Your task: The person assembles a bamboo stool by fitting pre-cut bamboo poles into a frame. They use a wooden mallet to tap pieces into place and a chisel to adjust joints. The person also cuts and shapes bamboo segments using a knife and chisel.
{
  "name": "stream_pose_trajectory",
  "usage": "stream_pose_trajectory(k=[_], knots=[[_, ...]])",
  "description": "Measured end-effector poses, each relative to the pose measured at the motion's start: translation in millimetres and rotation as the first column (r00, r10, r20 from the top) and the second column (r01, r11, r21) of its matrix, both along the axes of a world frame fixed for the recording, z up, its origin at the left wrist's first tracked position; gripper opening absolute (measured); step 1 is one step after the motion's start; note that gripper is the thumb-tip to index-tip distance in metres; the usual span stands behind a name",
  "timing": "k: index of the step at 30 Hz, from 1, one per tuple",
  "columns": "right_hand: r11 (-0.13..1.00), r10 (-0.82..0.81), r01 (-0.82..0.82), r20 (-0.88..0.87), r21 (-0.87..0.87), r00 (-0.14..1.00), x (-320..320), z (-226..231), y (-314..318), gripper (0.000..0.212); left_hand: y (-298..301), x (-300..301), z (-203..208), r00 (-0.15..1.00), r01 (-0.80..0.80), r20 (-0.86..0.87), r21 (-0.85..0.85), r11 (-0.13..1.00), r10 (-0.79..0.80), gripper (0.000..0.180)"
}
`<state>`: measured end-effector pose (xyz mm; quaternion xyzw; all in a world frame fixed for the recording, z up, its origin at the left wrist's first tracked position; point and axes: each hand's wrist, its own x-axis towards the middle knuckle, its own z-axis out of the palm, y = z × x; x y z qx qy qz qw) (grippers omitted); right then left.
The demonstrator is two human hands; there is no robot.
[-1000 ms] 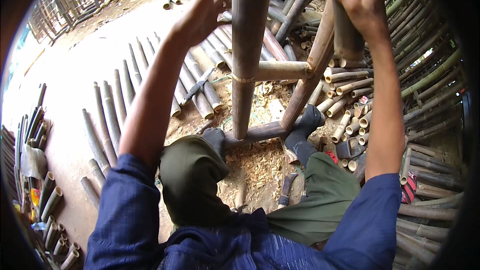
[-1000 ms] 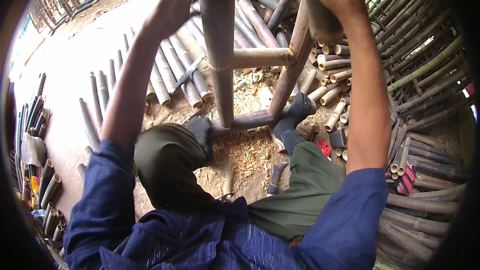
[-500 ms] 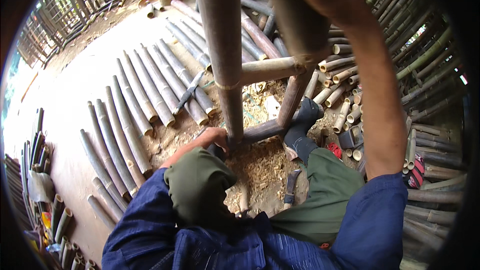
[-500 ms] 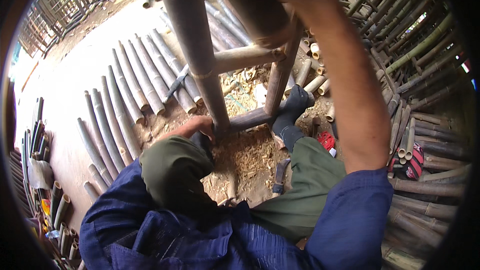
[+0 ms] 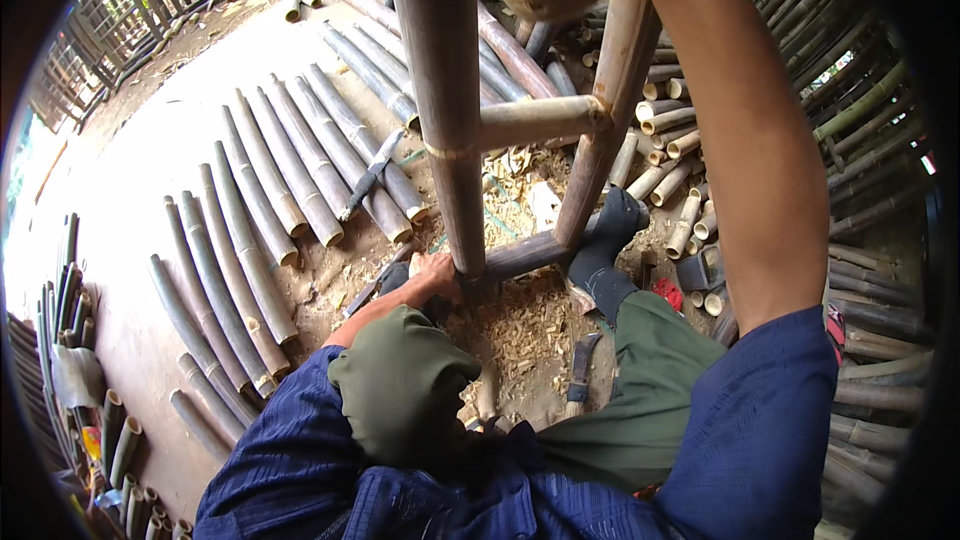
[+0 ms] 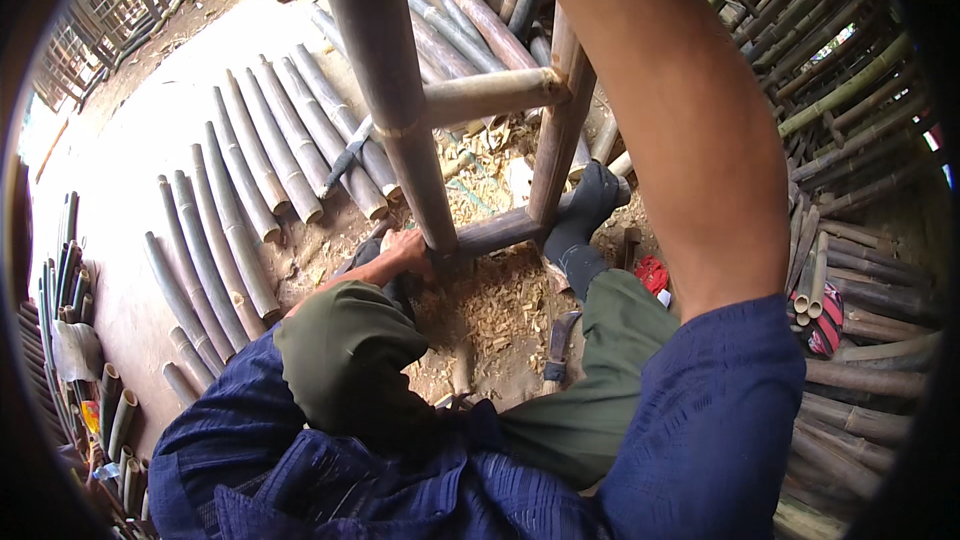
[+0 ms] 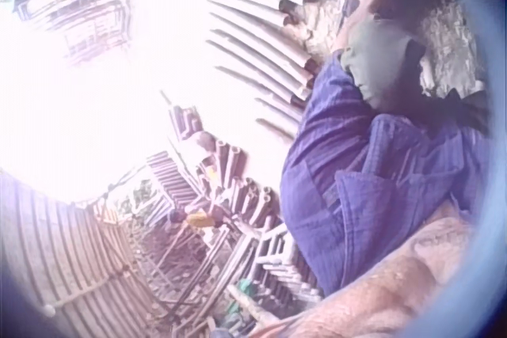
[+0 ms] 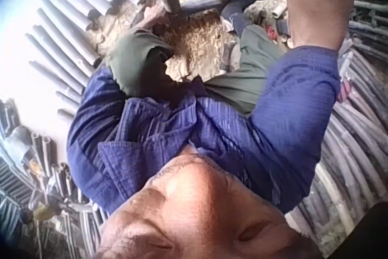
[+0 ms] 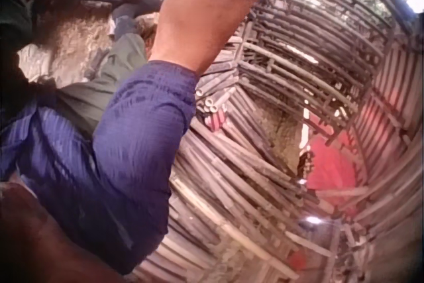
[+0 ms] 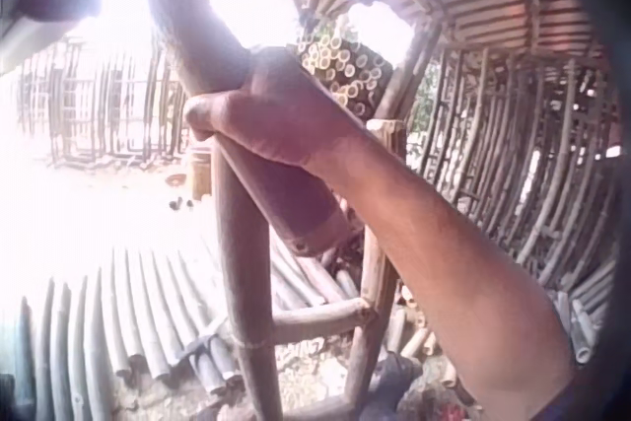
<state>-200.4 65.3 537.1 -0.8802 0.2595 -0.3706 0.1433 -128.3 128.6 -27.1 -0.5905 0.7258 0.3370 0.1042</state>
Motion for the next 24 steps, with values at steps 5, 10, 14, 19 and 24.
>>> stream_pose_trajectory(k=[5,10,14,19,24], knots=[[0.999,0.051,-0.052,-0.060,-0.014,0.997,18.0,-11.6,-76.3,0.038,-4.0,-4.3,3.6,0.999,-0.007,0.053,0.014,1.000,0.006,0.073],[0.989,0.128,-0.137,-0.138,-0.057,0.982,12.7,-17.9,-86.8,0.038,-3.6,-8.1,8.1,0.998,0.035,0.055,0.060,0.998,-0.039,0.077],[1.000,0.004,-0.003,-0.156,0.009,0.988,17.3,-15.2,-36.5,0.041,-17.4,30.4,10.8,0.980,-0.042,-0.190,0.058,0.997,0.052,0.078],[0.969,0.243,-0.243,-0.002,0.048,0.970,-33.1,-11.3,20.3,0.045,-64.7,99.9,166.1,0.116,-0.495,-0.923,0.267,0.827,0.367,0.065],[0.978,0.177,-0.176,0.001,-0.114,0.984,-69.3,11.6,78.4,0.054,-22.8,69.2,399.9,-0.057,-0.218,-0.962,-0.249,0.944,-0.267,0.094]])
